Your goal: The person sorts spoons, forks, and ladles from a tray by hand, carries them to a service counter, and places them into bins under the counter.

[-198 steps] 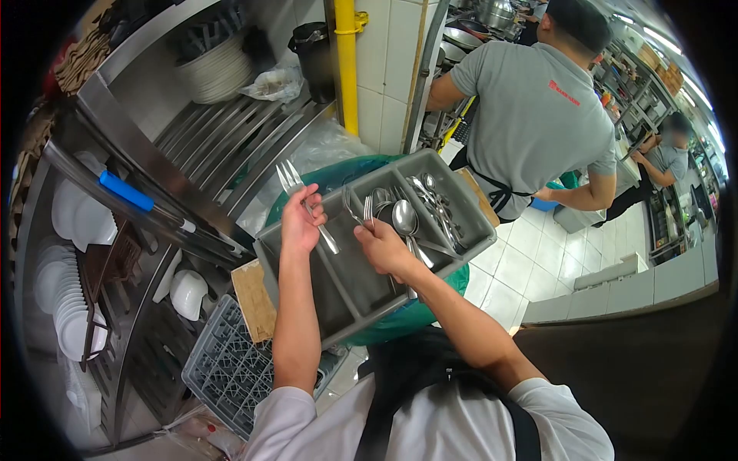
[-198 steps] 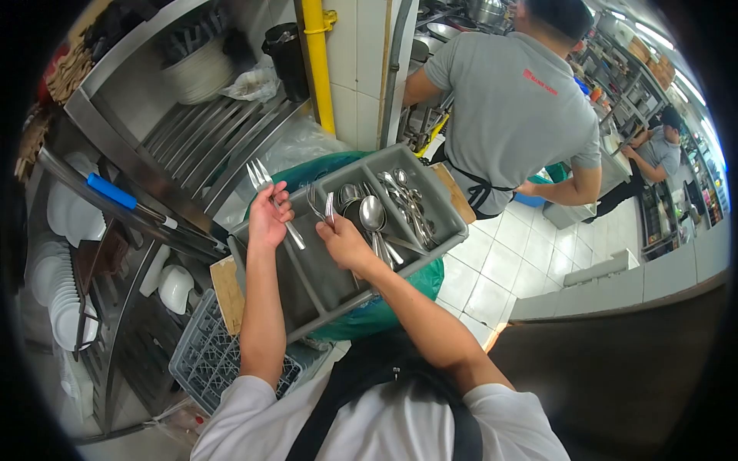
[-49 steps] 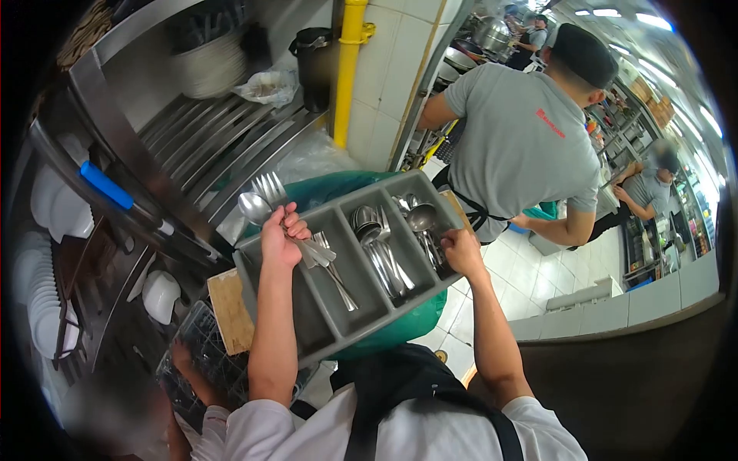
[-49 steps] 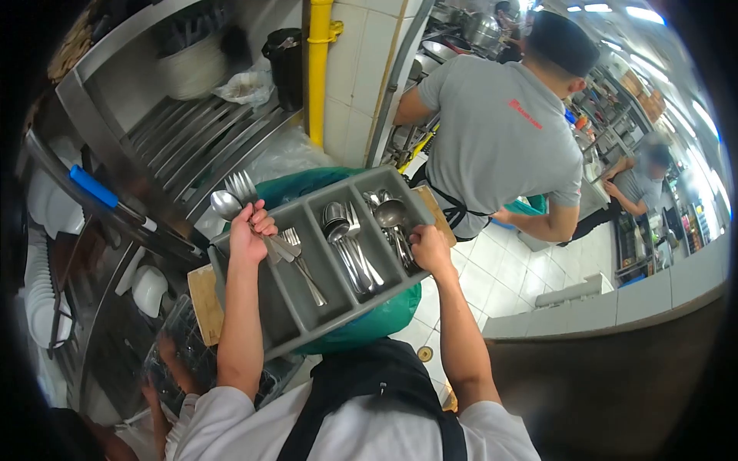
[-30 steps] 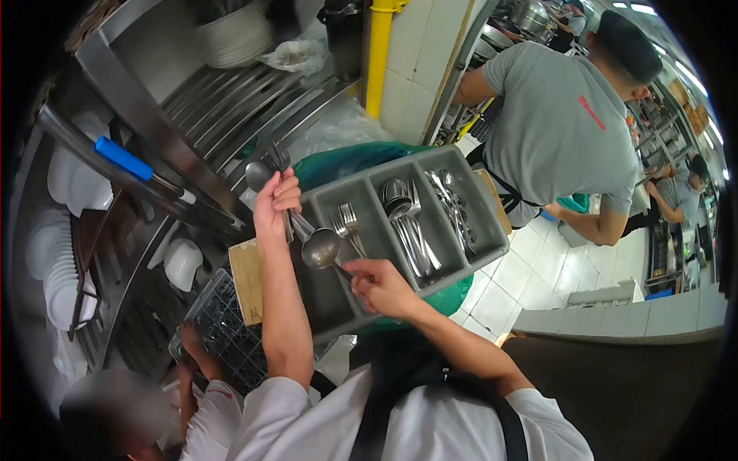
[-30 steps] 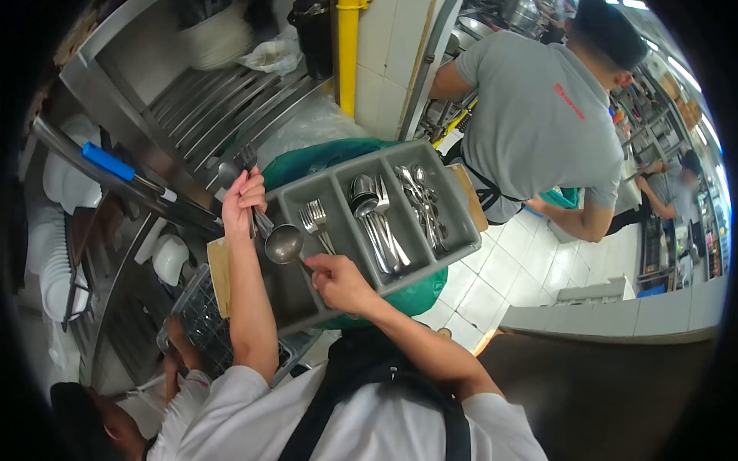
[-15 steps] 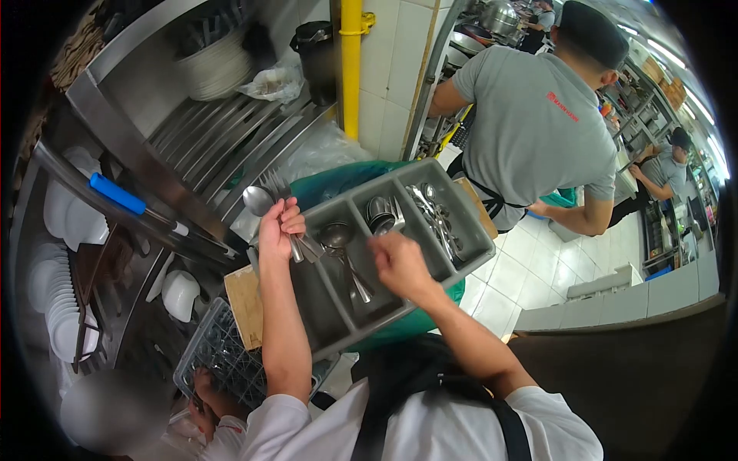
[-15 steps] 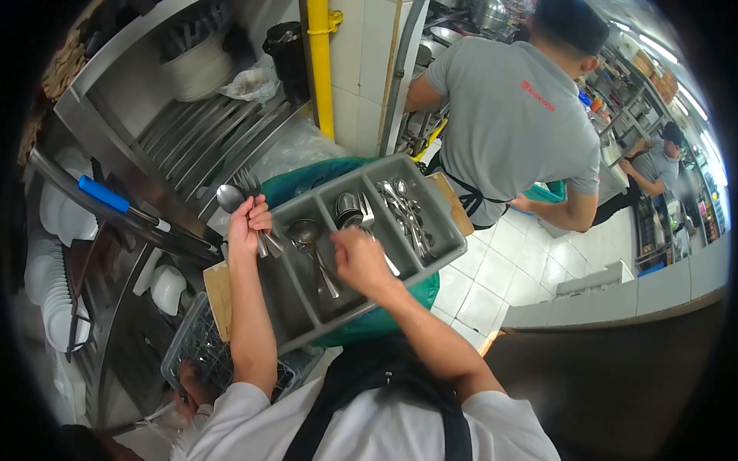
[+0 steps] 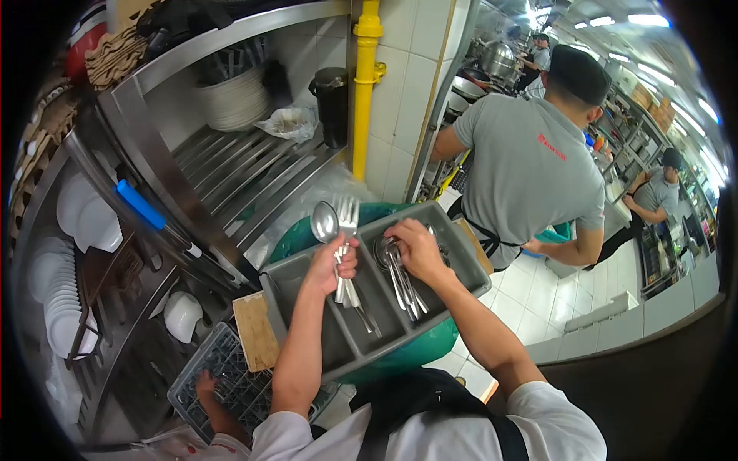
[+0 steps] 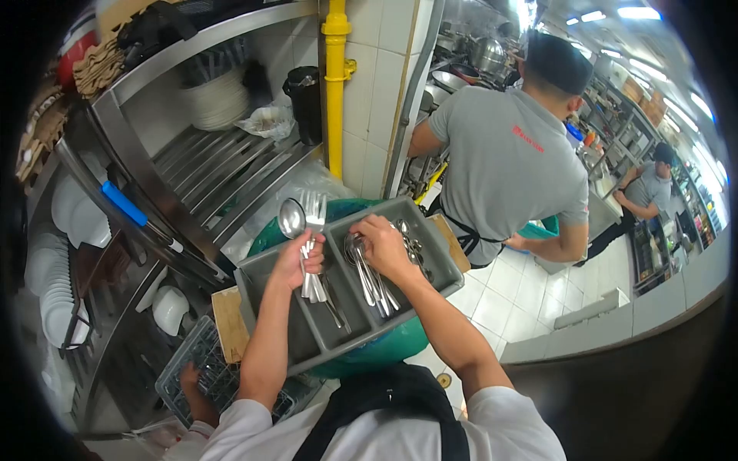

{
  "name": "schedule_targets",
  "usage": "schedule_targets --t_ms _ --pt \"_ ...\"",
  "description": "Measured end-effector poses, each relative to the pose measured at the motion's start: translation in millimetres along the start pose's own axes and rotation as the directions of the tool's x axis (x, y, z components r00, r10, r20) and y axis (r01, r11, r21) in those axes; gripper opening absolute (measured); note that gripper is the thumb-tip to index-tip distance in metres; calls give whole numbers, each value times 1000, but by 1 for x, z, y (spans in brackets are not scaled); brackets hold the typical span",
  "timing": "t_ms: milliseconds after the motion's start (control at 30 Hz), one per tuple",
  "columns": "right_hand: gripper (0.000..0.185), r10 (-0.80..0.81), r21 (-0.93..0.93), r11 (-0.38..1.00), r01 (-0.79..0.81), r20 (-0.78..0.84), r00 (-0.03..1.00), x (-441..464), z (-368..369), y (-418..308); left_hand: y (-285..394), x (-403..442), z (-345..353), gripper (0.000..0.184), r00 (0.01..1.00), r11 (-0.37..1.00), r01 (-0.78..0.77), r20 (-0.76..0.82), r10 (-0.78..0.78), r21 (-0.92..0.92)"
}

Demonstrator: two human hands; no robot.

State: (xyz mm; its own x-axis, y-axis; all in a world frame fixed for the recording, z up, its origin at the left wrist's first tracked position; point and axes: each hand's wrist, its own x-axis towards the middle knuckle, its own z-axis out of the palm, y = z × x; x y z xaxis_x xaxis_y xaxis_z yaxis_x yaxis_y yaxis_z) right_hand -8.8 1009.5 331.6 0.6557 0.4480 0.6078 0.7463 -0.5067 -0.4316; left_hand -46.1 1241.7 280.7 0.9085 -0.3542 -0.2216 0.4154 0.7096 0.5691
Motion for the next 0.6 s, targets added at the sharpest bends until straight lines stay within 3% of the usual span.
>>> schedule_targets --t_ms 67,167,200,233,300,333,433,467,500,600 --pt "26 -40 25 999 43 -98 994 21 -21 -13 -16 11 12 39 999 999 -39 9 39 18" --pt "22 113 160 982 -98 -86 990 40 -39 -30 -37 16 30 44 998 999 -39 42 39 14" --pt "20 125 148 982 -113 -75 989 42 -41 -33 -43 17 36 53 1000 999 -14 11 14 36" --pt "19 136 143 982 -124 -77 988 40 -41 -35 -48 17 44 66 999 979 -49 14 47 199" --pt "19 158 136 980 -146 -81 984 35 -37 -39 -54 11 58 75 998 994 46 48 -51 98" --pt "18 147 121 984 -132 -120 982 32 -33 -37 -53 6 62 76 985 996 34 168 -48 85" --pt "18 181 97 981 -167 -154 971 26 -26 -35 -56 0 65 71 978 998 54 203 -47 -28" --pt "19 192 146 974 -175 -117 974 24 -25 -35 -56 2 63 59 985 999 33 173 -25 -43" --pt "21 201 196 964 -182 -79 976 25 -25 -35 -54 1 61 41 992 997 -49 121 41 64" --pt "29 210 330 921 -206 22 977 31 -34 -35 -40 -2 55 25 986 980 -163 -20 166 112"
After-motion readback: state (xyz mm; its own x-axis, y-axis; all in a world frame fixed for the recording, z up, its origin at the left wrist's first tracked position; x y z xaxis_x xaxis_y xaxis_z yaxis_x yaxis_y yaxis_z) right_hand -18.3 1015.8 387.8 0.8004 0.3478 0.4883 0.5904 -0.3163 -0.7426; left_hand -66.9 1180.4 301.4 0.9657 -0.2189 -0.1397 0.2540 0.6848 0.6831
